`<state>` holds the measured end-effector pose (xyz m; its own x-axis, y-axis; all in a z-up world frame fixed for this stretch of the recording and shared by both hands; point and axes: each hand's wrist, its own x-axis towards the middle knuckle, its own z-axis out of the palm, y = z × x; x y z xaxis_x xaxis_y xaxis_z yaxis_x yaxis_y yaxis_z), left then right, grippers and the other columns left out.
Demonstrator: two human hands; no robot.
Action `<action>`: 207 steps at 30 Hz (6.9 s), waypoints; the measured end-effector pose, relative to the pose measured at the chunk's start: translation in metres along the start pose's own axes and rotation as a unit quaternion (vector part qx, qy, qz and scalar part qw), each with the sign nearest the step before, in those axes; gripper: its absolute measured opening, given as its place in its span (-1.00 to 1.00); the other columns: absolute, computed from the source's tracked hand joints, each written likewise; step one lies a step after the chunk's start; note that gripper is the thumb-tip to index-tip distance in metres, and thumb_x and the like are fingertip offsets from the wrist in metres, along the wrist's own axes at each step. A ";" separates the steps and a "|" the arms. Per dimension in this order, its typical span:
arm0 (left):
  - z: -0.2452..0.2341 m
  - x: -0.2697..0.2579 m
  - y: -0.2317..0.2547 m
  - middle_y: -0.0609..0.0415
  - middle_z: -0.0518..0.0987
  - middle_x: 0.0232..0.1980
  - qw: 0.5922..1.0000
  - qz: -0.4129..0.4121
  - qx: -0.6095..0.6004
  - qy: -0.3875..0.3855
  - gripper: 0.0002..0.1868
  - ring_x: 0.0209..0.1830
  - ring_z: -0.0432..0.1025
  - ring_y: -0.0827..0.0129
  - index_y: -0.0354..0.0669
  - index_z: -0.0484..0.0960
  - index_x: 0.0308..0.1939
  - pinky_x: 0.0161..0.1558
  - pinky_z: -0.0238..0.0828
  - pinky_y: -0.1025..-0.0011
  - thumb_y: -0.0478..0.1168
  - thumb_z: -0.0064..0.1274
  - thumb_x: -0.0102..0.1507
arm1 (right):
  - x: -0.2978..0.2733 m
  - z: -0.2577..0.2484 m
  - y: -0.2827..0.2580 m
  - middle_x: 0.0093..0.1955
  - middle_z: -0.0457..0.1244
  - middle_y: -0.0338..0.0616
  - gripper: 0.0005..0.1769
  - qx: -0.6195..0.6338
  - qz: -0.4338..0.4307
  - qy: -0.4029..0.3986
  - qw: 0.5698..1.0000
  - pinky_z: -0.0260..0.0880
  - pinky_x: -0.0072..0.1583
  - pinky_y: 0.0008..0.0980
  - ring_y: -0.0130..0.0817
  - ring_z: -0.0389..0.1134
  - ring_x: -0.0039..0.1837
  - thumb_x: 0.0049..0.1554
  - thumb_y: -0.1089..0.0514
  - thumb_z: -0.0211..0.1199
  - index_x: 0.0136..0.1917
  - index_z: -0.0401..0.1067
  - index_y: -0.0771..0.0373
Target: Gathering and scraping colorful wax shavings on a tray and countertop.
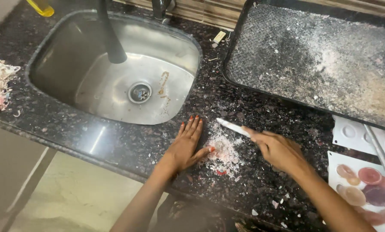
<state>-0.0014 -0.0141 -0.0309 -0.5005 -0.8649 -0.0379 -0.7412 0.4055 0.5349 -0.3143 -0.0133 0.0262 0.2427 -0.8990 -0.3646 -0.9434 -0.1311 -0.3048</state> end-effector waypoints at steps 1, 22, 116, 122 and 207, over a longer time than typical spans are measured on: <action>-0.007 0.003 0.001 -0.38 -0.13 0.64 1.000 -0.001 0.001 0.000 0.05 0.67 -0.34 -0.13 -0.50 -0.09 0.56 0.56 -0.46 0.06 0.34 -0.23 0.34 | 0.001 -0.006 -0.002 -0.06 0.35 -0.32 -0.42 0.000 -0.001 0.000 1.000 0.46 -0.28 -0.33 -0.47 0.32 -0.32 0.29 0.08 -0.10 0.49 0.21 -0.50; -0.005 0.010 0.003 -0.34 -0.27 0.67 0.996 -0.011 0.085 -0.034 0.31 0.68 -0.47 -0.10 -0.48 -0.22 0.58 0.55 -0.56 0.03 0.63 -0.36 0.21 | -0.006 0.005 -0.004 -0.05 0.37 -0.25 -0.49 -0.029 0.101 -0.052 0.993 0.41 -0.31 -0.32 -0.34 0.33 -0.31 0.35 0.03 -0.10 0.50 0.22 -0.48; 0.001 0.012 0.009 -0.33 -0.16 0.63 0.983 0.009 0.182 0.004 0.42 0.67 -0.33 0.00 -0.54 -0.15 0.54 0.55 -0.49 0.04 0.72 -0.36 0.12 | -0.023 -0.007 -0.073 -0.28 0.45 0.00 -0.50 0.030 0.111 -0.075 0.991 0.36 -0.25 -0.15 -0.29 0.29 -0.42 0.34 -0.07 -0.09 0.51 0.23 -0.45; 0.000 0.010 0.006 -0.37 -0.11 0.63 0.987 0.024 0.159 0.018 0.37 0.66 -0.30 -0.04 -0.55 -0.12 0.53 0.55 -0.47 0.01 0.67 -0.30 0.15 | -0.031 -0.011 -0.075 -0.26 0.44 -0.11 -0.47 0.033 0.094 -0.039 0.994 0.30 -0.32 -0.26 -0.40 0.26 -0.43 0.29 -0.06 -0.06 0.50 0.23 -0.46; 0.011 -0.069 0.041 -0.02 0.59 0.14 0.781 -0.182 -0.528 0.280 -0.26 0.06 0.43 0.37 -0.33 0.41 0.40 0.14 0.40 0.38 0.20 -0.53 0.48 | 0.023 0.078 -0.095 -0.22 0.22 -0.15 -0.77 -0.175 -0.456 0.225 0.843 0.52 -0.21 -0.42 -0.28 0.33 -0.15 0.29 0.07 0.12 -0.10 0.45 0.26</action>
